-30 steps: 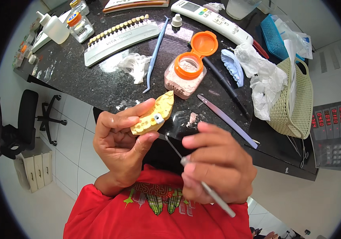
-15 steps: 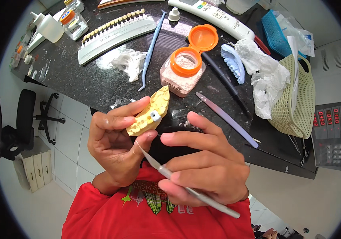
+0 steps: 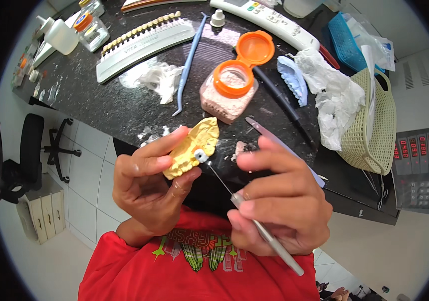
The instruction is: The recorder applies a staining or ceramic material to a dental crown on a plaster model using a brush and a carving tool.
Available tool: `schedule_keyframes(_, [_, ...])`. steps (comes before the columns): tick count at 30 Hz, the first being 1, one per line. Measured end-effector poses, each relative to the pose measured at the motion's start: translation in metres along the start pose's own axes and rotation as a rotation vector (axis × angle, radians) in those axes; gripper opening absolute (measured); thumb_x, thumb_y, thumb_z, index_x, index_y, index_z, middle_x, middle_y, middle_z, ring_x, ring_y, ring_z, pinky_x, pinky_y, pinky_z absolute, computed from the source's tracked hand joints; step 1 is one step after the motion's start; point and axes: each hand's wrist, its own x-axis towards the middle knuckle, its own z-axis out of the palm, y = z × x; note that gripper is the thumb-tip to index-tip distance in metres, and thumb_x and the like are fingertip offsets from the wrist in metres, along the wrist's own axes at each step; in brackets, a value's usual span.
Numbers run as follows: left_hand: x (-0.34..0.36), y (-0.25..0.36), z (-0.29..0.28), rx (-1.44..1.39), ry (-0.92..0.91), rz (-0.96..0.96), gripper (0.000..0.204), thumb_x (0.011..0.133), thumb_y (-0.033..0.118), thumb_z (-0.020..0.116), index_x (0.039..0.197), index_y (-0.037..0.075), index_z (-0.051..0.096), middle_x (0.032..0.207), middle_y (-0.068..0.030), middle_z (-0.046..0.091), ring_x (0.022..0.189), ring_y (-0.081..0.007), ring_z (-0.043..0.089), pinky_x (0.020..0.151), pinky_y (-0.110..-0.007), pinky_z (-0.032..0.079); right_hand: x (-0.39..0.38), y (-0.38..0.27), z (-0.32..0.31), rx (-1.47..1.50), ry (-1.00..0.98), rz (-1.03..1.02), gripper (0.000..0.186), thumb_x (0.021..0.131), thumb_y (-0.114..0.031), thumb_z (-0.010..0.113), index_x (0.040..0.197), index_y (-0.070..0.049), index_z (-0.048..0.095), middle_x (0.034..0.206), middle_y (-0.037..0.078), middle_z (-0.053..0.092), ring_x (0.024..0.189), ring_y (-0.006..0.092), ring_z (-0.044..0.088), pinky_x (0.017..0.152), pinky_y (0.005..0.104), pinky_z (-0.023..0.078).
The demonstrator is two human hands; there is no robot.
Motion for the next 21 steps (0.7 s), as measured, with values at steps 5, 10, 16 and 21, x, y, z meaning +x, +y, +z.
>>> schedule_keyframes(5, [0.0, 0.001, -0.002, 0.015, -0.01, -0.017, 0.038, 0.072, -0.012, 0.074, 0.102, -0.003, 0.052, 0.11, -0.0343, 0.061, 0.102, -0.0343, 0.066, 0.081, -0.034, 0.056, 0.014, 0.003, 0.001, 0.037, -0.054, 0.019, 0.023, 0.071, -0.001, 0.069, 0.09, -0.005, 0.056, 0.075, 0.01, 0.062, 0.103, 0.0436, 0.062, 0.1, 0.0561, 0.039])
schedule_keyframes(10, [-0.002, 0.0, -0.002, 0.041, -0.039, -0.014, 0.039, 0.072, -0.011, 0.075, 0.102, -0.003, 0.052, 0.11, -0.0347, 0.06, 0.102, -0.0353, 0.065, 0.081, -0.034, 0.057, 0.016, 0.004, -0.001, 0.08, -0.186, 0.057, 0.021, 0.076, -0.002, 0.063, 0.093, -0.005, 0.052, 0.077, 0.01, 0.06, 0.114, 0.048, 0.055, 0.107, 0.0591, 0.03])
schedule_keyframes(16, [0.0, 0.002, -0.003, 0.103, -0.093, 0.002, 0.041, 0.073, -0.01, 0.075, 0.105, -0.002, 0.051, 0.111, -0.0341, 0.06, 0.103, -0.0353, 0.065, 0.082, -0.034, 0.056, 0.015, 0.003, 0.003, -0.014, -0.159, 0.029, 0.018, 0.073, -0.004, 0.065, 0.087, -0.006, 0.054, 0.07, 0.008, 0.059, 0.106, 0.0485, 0.06, 0.102, 0.0604, 0.036])
schedule_keyframes(21, [-0.001, 0.001, -0.002, 0.1, -0.092, 0.01, 0.04, 0.074, -0.01, 0.074, 0.105, -0.001, 0.05, 0.111, -0.0341, 0.06, 0.104, -0.0354, 0.064, 0.082, -0.034, 0.056, 0.014, 0.005, 0.004, -0.057, -0.138, -0.009, 0.019, 0.07, -0.003, 0.065, 0.086, -0.005, 0.055, 0.069, 0.008, 0.059, 0.104, 0.0491, 0.061, 0.1, 0.0612, 0.038])
